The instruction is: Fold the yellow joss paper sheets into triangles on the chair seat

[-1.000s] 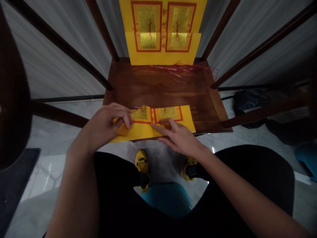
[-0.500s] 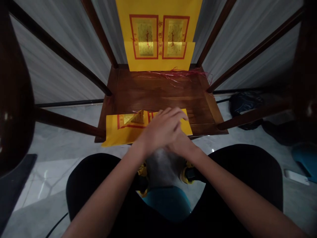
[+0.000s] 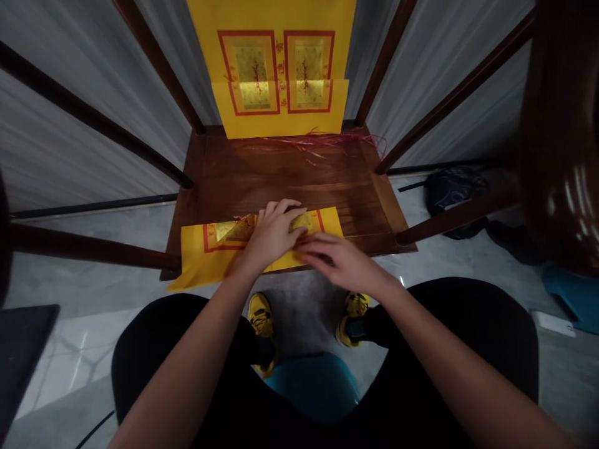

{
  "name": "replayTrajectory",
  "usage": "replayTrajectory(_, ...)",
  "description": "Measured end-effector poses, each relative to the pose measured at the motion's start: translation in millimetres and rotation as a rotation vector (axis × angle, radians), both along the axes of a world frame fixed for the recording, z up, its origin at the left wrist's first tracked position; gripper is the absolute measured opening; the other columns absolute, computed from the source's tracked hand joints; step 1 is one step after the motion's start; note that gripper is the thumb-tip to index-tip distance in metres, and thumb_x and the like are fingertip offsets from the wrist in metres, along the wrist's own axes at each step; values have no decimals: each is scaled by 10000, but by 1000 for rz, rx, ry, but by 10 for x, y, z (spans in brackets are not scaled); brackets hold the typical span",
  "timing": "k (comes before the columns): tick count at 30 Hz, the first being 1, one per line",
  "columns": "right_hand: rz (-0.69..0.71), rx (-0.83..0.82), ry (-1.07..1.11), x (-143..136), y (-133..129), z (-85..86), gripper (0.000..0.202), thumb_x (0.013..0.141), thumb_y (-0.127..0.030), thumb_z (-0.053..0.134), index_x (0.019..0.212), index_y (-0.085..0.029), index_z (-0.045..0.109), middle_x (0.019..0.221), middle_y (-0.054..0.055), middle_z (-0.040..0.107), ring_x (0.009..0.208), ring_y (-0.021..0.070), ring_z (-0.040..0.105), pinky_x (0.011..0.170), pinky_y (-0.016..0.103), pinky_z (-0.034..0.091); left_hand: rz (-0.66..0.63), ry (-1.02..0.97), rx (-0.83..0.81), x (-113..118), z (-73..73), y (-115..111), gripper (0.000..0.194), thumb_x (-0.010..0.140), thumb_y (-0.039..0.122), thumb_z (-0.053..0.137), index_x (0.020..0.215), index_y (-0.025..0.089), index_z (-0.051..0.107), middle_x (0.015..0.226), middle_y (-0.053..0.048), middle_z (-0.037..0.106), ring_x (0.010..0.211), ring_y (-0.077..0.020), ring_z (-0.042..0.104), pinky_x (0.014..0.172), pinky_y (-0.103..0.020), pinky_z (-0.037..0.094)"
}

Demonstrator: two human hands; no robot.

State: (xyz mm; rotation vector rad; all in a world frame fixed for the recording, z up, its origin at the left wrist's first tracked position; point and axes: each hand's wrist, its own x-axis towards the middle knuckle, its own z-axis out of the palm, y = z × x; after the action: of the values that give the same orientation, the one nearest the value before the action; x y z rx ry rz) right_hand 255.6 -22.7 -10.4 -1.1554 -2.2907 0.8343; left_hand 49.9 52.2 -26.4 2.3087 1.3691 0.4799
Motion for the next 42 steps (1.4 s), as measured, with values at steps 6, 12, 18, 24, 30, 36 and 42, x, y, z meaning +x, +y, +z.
replayTrajectory(6,-467,104,17,444,127,-170,558,1064,-388,618,1592,-212,581,1504,184,590,1408,356,572,1209,605,490,-7,-112,28,-30,-1,-26,320,1003,245,753,1322,260,759,1457,-62,711,1331,-306,622,1141,-498,443)
replayTrajectory(12,-373,97,151,447,72,-104,351,1130,-452,526,1292,-302,799,1307,91,728,1282,279,651,1171,536,506,-81,-220,74,-4,-5,-10,247,986,44,596,1019,239,745,1283,-34,776,1199,-239,678,1086,-445,467)
replayTrajectory(18,-331,8,181,425,67,-109,219,1067,-402,659,1144,-303,838,1093,70,738,1064,266,698,984,466,569,-114,-316,46,-6,-46,4,356,924,-44,461,938,230,689,1178,-43,791,1146,-215,711,1084,-415,526)
replayTrajectory(24,-329,-24,136,385,73,-196,204,968,-302,765,1166,-282,808,1053,53,658,968,240,649,927,432,565,-119,-304,-15,-3,49,-52,396,886,-47,427,965,220,709,1129,-51,813,1108,-228,760,1038,-404,578)
replayTrajectory(30,-326,-56,118,361,58,-130,278,979,-345,770,1250,-283,789,1050,44,602,934,223,640,922,414,575,-151,-286,-27,5,179,-137,374,946,37,503,1178,215,737,1243,-54,816,1190,-249,750,1099,-422,555)
replayTrajectory(36,-303,-2,165,377,69,-106,181,1055,-349,682,1154,-282,818,1047,49,656,991,229,665,946,411,556,-184,-297,22,12,163,-133,207,1067,243,557,1063,190,757,1101,-82,782,1060,-245,744,988,-393,568)
replayTrajectory(42,-301,-35,118,388,80,-161,129,963,-336,807,1028,-260,725,1035,35,641,917,224,643,856,391,535,-256,-268,40,-21,55,-93,54,1003,205,678,981,208,727,1100,-66,729,1157,-261,697,1089,-430,529)
